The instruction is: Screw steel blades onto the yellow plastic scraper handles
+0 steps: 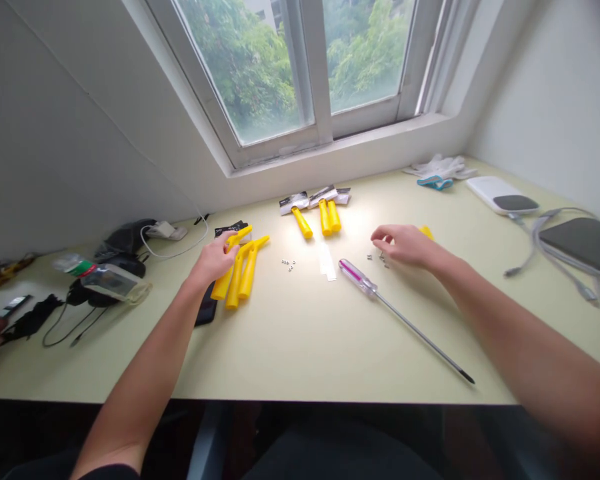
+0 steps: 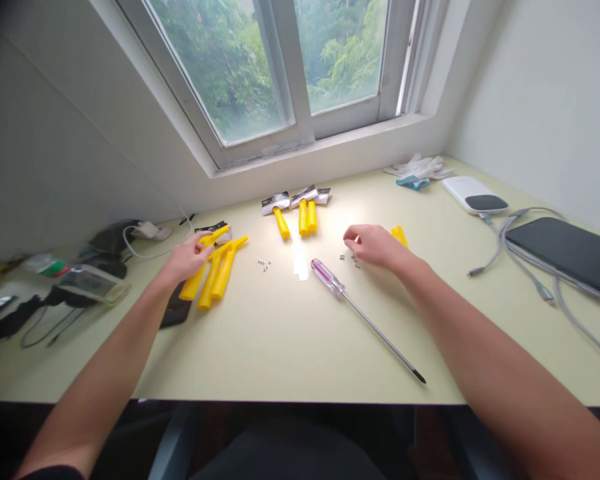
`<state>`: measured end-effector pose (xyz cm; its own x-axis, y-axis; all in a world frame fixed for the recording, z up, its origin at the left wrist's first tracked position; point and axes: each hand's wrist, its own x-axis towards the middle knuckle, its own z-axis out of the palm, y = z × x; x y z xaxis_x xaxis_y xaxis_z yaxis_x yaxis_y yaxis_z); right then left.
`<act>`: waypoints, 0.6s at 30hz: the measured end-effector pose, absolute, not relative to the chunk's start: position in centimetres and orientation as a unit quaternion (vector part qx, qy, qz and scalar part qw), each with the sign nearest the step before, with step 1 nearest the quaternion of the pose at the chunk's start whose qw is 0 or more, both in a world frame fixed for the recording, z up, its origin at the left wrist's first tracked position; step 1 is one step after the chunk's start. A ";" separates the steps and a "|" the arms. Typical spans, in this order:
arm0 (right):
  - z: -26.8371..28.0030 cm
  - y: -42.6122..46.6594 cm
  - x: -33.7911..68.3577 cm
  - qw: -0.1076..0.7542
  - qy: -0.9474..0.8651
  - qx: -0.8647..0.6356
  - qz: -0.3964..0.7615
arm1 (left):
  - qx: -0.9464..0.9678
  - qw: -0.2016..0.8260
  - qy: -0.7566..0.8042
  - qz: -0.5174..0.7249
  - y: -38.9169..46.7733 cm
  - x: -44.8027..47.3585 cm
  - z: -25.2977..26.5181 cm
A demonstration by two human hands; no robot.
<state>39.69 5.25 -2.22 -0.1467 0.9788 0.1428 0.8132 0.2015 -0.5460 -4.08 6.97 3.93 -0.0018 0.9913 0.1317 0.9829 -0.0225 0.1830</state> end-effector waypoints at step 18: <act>1.6 10.0 30.0 0.171 -0.776 -0.593 0.131 | 0.664 0.005 0.729 0.165 4.2 -4.1 2.1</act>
